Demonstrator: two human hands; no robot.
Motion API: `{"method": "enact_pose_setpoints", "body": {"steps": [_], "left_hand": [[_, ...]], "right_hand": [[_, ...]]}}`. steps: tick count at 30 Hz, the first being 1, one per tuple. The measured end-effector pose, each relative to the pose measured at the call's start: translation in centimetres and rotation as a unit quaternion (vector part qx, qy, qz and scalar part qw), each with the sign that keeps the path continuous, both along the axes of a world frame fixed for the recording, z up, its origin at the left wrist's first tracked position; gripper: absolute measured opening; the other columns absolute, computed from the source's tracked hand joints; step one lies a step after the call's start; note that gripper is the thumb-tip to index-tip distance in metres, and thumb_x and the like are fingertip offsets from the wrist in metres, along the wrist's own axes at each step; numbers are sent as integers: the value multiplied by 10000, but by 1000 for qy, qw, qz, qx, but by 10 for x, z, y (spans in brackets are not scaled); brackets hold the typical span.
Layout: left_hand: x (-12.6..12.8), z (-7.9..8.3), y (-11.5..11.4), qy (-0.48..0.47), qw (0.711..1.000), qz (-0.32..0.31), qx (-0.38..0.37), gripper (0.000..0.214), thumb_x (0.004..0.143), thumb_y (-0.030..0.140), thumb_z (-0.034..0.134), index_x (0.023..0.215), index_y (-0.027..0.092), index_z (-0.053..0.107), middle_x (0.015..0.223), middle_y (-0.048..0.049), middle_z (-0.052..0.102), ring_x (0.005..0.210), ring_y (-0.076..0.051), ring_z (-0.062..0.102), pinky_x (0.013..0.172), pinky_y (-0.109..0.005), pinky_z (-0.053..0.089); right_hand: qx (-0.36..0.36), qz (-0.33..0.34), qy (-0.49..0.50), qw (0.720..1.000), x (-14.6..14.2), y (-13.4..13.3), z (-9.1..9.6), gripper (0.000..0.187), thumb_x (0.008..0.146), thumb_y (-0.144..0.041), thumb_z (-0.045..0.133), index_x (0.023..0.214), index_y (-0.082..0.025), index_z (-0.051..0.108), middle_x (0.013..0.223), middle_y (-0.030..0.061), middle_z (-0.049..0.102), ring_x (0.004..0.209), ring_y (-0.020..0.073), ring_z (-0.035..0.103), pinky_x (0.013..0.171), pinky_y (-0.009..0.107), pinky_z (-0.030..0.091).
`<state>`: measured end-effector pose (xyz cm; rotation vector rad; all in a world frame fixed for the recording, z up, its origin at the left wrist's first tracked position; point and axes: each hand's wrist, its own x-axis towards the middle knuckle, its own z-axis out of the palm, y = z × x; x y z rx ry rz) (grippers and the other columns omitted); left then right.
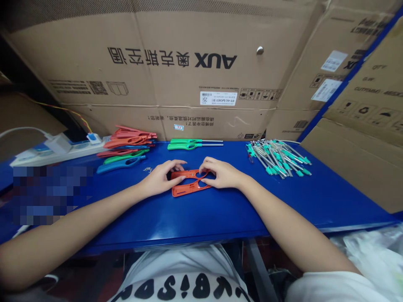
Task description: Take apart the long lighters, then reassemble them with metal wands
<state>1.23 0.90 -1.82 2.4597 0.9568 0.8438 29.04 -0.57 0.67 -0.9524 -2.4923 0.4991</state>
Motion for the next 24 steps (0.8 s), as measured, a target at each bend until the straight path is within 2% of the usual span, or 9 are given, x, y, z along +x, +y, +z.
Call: {"method": "enact_pose_setpoints", "body": {"steps": [4,8,12,18,24], "left_hand": [[2,8,-7,6,999,-25,41,305,922,388,612,1167,209,642,1167,-91,685,1119,-252,607,999,-433,491],[3,13,-13,39,995,-59,71,271,889,450,671,1032,221,692,1172,-83,677,1138,-258,591,1022,-443,447],[3,14,-15,70,991,-71,85,333,839,495,719,1046,234,705,1199,-74,674,1150,-268,588,1009,-447,430],[2,15,-13,75,992,-64,80,219,862,391,694,1009,233,733,1165,-66,699,1102,-252,625,1004,-445,447],[2,11,-11,62,993,-79,69,245,900,361,662,1081,212,735,1194,-95,706,1117,-253,650,999,-425,503]], "right_hand": [[6,1,-24,1000,0,0,0,93,897,-253,645,968,-195,660,988,41,609,734,126,540,680,262,448],[13,-19,-44,999,3,3,1,87,909,-249,627,968,-195,661,992,40,625,749,129,556,686,258,437],[18,-41,-62,997,6,4,3,109,911,-271,629,987,-197,656,1025,46,626,762,134,562,684,258,426],[12,-55,-71,996,9,4,4,171,918,-340,628,1025,-206,643,1055,54,615,739,134,555,664,261,424],[19,-50,-43,998,5,5,-2,105,930,-265,592,990,-196,643,980,53,629,770,148,569,688,269,440]]}}
